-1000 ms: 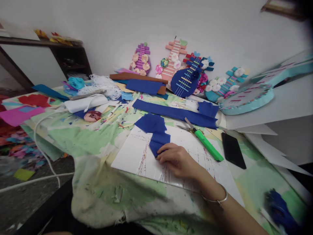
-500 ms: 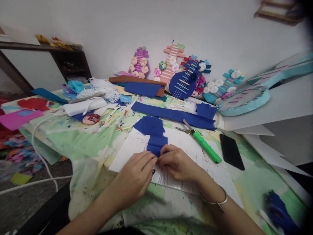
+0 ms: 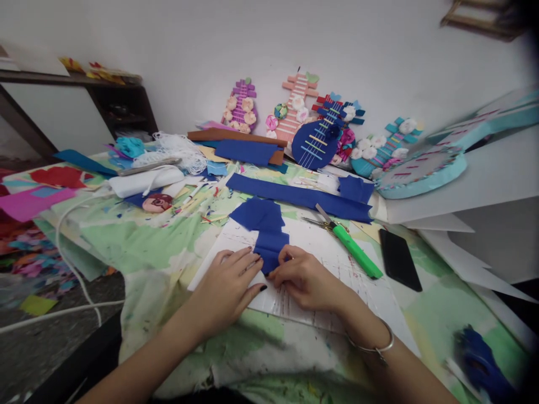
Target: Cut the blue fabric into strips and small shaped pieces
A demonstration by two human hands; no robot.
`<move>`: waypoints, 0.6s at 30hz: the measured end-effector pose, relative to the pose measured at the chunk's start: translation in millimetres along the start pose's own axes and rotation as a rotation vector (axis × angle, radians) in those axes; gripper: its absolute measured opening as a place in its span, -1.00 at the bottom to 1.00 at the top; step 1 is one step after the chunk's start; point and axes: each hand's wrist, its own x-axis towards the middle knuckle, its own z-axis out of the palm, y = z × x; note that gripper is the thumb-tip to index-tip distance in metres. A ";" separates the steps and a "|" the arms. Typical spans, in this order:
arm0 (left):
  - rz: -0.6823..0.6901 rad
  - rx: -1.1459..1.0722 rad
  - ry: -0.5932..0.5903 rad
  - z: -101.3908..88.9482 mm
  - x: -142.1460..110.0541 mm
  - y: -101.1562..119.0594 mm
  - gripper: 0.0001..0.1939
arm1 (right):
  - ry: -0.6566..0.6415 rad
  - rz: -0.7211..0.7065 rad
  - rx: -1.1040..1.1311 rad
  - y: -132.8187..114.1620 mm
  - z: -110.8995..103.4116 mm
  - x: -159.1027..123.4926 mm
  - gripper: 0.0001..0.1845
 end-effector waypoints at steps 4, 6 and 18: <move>0.019 0.025 0.030 3.3 -1.1 -1.6 -0.62 | 0.191 0.074 0.011 8.9 0.5 0.4 -0.64; 0.046 0.043 0.051 4.8 -2.2 -0.9 -0.61 | 0.283 0.160 -0.044 13.7 0.6 1.7 -0.70; 0.091 0.076 0.018 6.8 -4.4 -1.3 -0.60 | 0.158 0.355 -0.081 15.6 8.7 7.4 -0.90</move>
